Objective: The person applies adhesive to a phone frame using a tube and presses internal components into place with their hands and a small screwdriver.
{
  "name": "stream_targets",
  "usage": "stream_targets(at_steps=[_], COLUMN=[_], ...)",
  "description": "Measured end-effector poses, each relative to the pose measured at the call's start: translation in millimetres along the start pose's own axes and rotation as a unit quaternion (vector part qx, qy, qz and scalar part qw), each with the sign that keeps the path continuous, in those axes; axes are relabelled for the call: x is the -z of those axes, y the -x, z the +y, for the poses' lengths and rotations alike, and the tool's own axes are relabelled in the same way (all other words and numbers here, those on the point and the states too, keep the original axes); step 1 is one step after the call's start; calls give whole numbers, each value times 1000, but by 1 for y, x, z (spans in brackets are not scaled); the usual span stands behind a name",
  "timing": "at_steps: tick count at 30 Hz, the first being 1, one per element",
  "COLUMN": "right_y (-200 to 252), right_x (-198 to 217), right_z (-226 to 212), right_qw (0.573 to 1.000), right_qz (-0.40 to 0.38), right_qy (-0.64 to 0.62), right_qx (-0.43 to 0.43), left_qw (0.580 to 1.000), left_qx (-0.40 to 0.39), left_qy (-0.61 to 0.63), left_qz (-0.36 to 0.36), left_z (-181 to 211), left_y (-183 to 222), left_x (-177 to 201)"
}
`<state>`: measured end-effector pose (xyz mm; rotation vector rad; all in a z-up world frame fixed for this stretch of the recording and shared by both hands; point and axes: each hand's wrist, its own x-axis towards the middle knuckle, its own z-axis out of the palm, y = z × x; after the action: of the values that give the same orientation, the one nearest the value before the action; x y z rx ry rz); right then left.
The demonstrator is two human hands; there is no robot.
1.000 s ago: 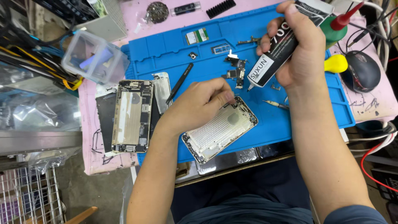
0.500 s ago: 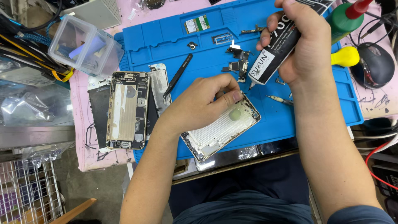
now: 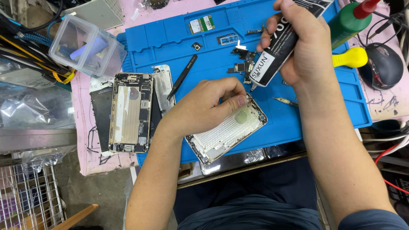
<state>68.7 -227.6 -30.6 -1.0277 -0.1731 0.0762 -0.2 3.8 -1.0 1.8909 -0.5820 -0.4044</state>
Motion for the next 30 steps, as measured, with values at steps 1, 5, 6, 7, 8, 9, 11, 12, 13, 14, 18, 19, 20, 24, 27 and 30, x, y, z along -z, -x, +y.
stream_targets(at_steps=[1,5,6,7,8,9,11,12,13,14,18,19,20,24,27,30], right_y=[1,1,1,1,2,3,3,3,3,4,4,5,6,4,3,3], right_x=[-2,-11,-14,-16,-17,-18,-20,-21,-21,-21,-19,-19,-18,-17,-18,-19], right_z=[0,2,3,3,3,2,1,1,1,1,1,1,2,2,4,5], right_qw=[1000,1000,999,999,999,999,998,998,998,998,997,998,998,998,998,997], right_qz=[2,-16,-26,-25,-24,-24,-24,-24,-27,-28,-41,-44,-47,-47,-41,-40], right_qy=[2,13,17,23,29,34,38,40,43,45,41,39,38,26,36,51], right_qx=[-5,-17,-19,-23,-28,-33,-37,-39,-39,-38,-41,-38,-36,-26,-29,-41], left_qw=[1000,994,992,989,986,985,983,983,984,984,983,983,983,981,981,981], left_qx=[-1,-65,-39,-13,13,18,29,33,38,42,46,44,41,56,42,38], left_qy=[-1,20,29,38,47,40,25,15,6,-4,-20,-22,-24,-50,-58,-64], left_qz=[5,91,115,139,162,168,182,179,176,172,175,176,178,181,180,177], left_z=[-1,-8,-9,-9,-9,-8,-7,-6,-5,-4,-3,-3,-3,-4,-4,-4], left_y=[1,1,0,0,-1,-2,-2,-2,-2,-2,-3,-2,-2,-2,-1,-2], left_x=[0,3,3,3,2,2,1,1,1,1,1,1,1,1,0,0])
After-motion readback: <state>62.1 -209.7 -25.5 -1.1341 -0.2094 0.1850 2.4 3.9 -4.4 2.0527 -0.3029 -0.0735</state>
